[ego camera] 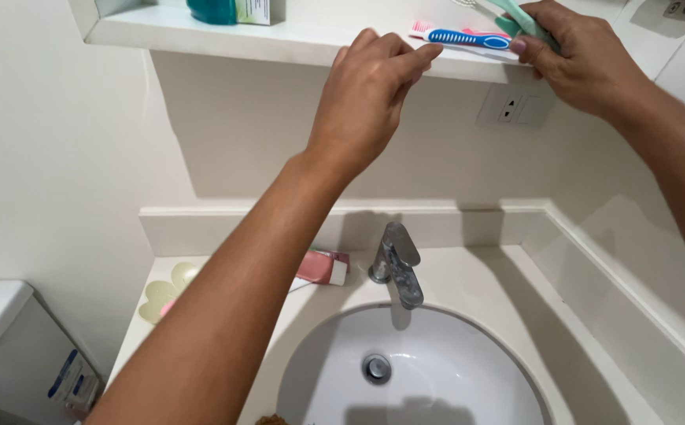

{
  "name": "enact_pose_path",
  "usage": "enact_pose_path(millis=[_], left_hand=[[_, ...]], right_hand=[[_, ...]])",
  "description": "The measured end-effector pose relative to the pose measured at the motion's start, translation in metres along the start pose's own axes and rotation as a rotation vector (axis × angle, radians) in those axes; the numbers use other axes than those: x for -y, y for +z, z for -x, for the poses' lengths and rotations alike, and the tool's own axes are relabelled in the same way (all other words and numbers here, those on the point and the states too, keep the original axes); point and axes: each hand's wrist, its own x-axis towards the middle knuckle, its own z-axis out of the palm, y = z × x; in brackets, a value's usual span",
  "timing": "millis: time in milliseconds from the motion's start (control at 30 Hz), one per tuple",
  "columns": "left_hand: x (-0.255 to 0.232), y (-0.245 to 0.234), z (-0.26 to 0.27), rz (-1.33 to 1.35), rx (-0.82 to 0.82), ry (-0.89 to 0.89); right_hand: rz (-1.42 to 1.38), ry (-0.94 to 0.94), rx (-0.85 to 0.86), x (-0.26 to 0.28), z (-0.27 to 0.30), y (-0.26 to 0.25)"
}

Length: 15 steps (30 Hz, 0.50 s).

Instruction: The person organizes toiletries on a bathroom shelf, then washes hands and wipes the sink and countertop with a cloth. The person places the cloth on the counter after drying the surfaces.

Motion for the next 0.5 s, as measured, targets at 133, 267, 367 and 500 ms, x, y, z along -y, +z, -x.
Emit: enact_pose_path(millis=[133,267,367,500], left_hand=[[0.019,0.010,-0.013,-0.131,0.058,0.093],[0.029,0.021,-0.024,-0.137,0.066,0.144],[0.032,0.030,-0.035,-0.181,0.063,0.142],[0.038,0.040,-0.052,-0.256,0.156,0.063]], right_hand=[[0.264,-0.194,-0.012,-0.028,-0.027,0.002],[0.305,-0.308,0.023,-0.045,-0.044,0.006],[0.182,-0.228,0.072,-0.049,-0.053,0.007],[0.054,-0.165,0.115,-0.057,-0.058,0.008]])
